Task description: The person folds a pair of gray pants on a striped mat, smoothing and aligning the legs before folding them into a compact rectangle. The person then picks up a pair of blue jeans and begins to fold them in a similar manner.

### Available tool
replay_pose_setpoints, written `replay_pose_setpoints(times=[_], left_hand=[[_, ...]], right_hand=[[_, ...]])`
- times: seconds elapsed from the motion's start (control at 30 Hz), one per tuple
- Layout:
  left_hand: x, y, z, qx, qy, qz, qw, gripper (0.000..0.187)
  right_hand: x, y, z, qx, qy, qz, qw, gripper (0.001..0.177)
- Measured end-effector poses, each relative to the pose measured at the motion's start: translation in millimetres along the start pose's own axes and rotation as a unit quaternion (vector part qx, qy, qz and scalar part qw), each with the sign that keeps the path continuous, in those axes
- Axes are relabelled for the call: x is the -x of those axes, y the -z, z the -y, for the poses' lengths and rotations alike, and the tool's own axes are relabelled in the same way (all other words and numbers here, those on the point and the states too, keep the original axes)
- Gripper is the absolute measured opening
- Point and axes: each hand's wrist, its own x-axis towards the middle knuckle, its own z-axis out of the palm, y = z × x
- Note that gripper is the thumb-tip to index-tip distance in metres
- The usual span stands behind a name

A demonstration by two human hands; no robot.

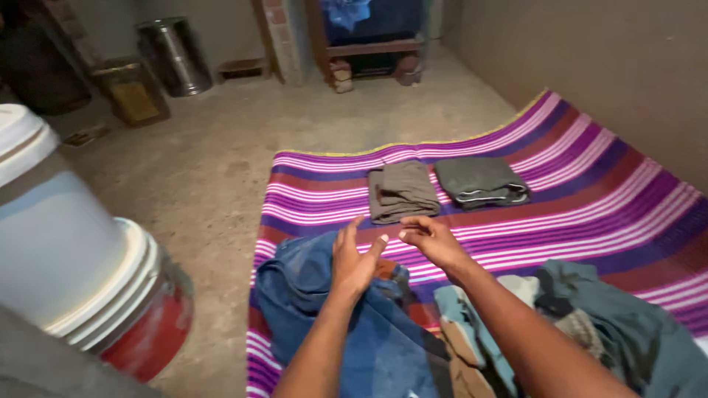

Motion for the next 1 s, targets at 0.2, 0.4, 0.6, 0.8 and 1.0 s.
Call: replay_pose_setpoints(times=[0.2,0.4,0.6,0.8,1.0], left_hand=[[13.1,-64.4,-16.4,0.032,0.088,0.161,0.982,0.085],[36.0,-125.2,-19.6,0.109,0.248,0.268,0.924,0.097],[51.9,-169.9,1.7,0.096,0.302,0.301,0.899,0.107],[75.5,-210.0,38.1,0.096,0.341,0.293,0.888,0.131],[96.5,-238.2,38.3,0.057,0.398,0.326,0.856,0.135]], right_hand=[[29.8,100.2,-40.6,0.153,-0.047,-0.058,0.985,0.056],[102.7,194.2,-54.4,0.494,-0.083,-0.103,0.86,0.067],[162.0,226.6,-35.4,0.613,-0.225,-0.078,0.753,0.085],[177.2,253.6,-68.5,0.463,-0.396,-0.105,0.786,0.115],[173.2,260.4,-135.6,0.268,-0.303,-0.063,0.912,0.13]])
